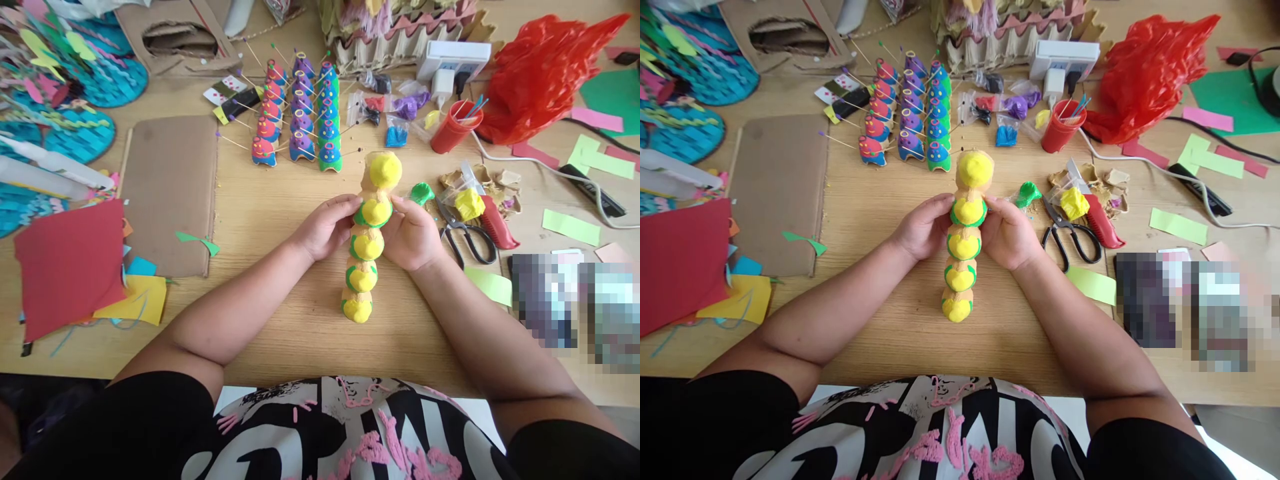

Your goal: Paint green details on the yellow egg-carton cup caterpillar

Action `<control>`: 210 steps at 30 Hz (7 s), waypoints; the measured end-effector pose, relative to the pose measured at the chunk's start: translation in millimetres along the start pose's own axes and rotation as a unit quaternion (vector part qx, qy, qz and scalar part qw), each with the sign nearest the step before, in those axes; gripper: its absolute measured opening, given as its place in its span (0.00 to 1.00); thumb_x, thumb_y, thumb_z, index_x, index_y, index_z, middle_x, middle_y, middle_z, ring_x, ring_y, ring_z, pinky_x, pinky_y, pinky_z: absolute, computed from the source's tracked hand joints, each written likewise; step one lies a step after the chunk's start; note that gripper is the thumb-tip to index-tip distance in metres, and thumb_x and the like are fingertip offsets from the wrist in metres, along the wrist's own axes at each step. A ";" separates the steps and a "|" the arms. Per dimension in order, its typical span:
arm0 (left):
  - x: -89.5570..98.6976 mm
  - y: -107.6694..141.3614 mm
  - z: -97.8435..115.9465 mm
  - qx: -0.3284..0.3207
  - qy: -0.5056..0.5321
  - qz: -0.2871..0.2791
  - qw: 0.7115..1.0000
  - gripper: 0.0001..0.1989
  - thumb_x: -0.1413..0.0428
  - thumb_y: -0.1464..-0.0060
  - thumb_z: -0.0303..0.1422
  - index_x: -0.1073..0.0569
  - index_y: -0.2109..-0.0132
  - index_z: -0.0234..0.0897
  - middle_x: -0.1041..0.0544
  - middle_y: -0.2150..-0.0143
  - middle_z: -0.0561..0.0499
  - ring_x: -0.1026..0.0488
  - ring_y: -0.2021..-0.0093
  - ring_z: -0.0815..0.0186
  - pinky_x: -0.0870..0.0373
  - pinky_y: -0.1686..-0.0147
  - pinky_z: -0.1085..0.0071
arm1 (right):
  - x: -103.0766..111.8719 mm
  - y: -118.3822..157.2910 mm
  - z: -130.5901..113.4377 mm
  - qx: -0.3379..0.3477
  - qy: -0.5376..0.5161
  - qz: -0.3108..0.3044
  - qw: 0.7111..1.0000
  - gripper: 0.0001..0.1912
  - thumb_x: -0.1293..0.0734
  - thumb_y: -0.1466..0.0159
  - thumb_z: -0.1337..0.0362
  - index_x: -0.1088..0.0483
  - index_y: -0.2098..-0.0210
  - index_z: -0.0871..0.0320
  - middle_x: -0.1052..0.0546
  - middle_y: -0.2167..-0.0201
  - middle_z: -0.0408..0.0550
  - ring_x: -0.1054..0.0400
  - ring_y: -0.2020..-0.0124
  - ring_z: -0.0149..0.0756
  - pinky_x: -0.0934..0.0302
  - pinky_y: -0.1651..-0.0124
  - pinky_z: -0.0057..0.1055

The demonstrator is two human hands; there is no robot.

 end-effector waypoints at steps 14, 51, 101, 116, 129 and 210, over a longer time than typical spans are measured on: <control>3.2 -0.8 -0.1 0.024 0.018 -0.002 1.000 0.09 0.31 0.43 0.37 0.20 0.68 0.41 0.16 0.67 0.51 0.19 0.67 0.58 0.28 0.65 0.65 | 0.9 1.5 -0.1 -0.017 -0.001 -0.002 1.000 0.17 0.30 0.37 0.46 0.25 0.57 0.51 0.13 0.58 0.50 0.22 0.40 0.56 0.28 0.34 0.61; 3.9 -3.2 -2.8 0.004 0.019 0.005 1.000 0.09 0.31 0.44 0.40 0.20 0.68 0.43 0.16 0.67 0.50 0.16 0.61 0.52 0.24 0.62 0.60 | -1.5 2.4 3.2 0.005 0.049 0.031 0.998 0.19 0.27 0.38 0.43 0.26 0.57 0.49 0.14 0.58 0.48 0.21 0.43 0.54 0.25 0.39 0.58; -11.6 6.1 -1.8 -0.009 0.008 0.030 0.999 0.13 0.24 0.50 0.38 0.19 0.66 0.39 0.18 0.72 0.56 0.18 0.69 0.66 0.25 0.66 0.71 | 6.6 0.9 1.1 0.004 0.050 0.045 0.998 0.24 0.29 0.37 0.37 0.25 0.55 0.48 0.13 0.53 0.50 0.22 0.40 0.55 0.25 0.40 0.59; -7.6 6.4 -4.2 -0.027 0.013 0.008 1.000 0.16 0.25 0.49 0.44 0.20 0.66 0.39 0.17 0.69 0.55 0.18 0.68 0.66 0.23 0.65 0.70 | 1.9 2.5 -1.1 0.003 0.045 0.030 0.999 0.23 0.29 0.36 0.38 0.25 0.56 0.48 0.14 0.49 0.51 0.25 0.36 0.57 0.28 0.36 0.61; -8.7 7.5 -2.6 -0.016 -0.012 0.056 0.998 0.17 0.27 0.46 0.45 0.21 0.66 0.37 0.17 0.69 0.53 0.18 0.68 0.66 0.25 0.66 0.72 | 7.5 -3.2 0.5 0.026 0.073 0.009 0.997 0.26 0.25 0.42 0.33 0.26 0.62 0.46 0.14 0.58 0.50 0.23 0.41 0.54 0.24 0.44 0.53; -5.2 0.7 -1.0 0.069 0.001 0.027 0.997 0.17 0.37 0.41 0.53 0.16 0.60 0.45 0.15 0.66 0.43 0.16 0.55 0.43 0.22 0.58 0.53 | 6.2 3.2 6.0 0.212 0.212 0.080 0.951 0.22 0.23 0.37 0.43 0.26 0.72 0.53 0.29 0.74 0.40 0.37 0.70 0.31 0.37 0.66 0.31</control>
Point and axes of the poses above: each hand's wrist, its own y-axis away from the middle knuckle, its own x-axis out of the back of the hand, z = x × y, the point moved 2 cm from there along -y, towards the middle knuckle
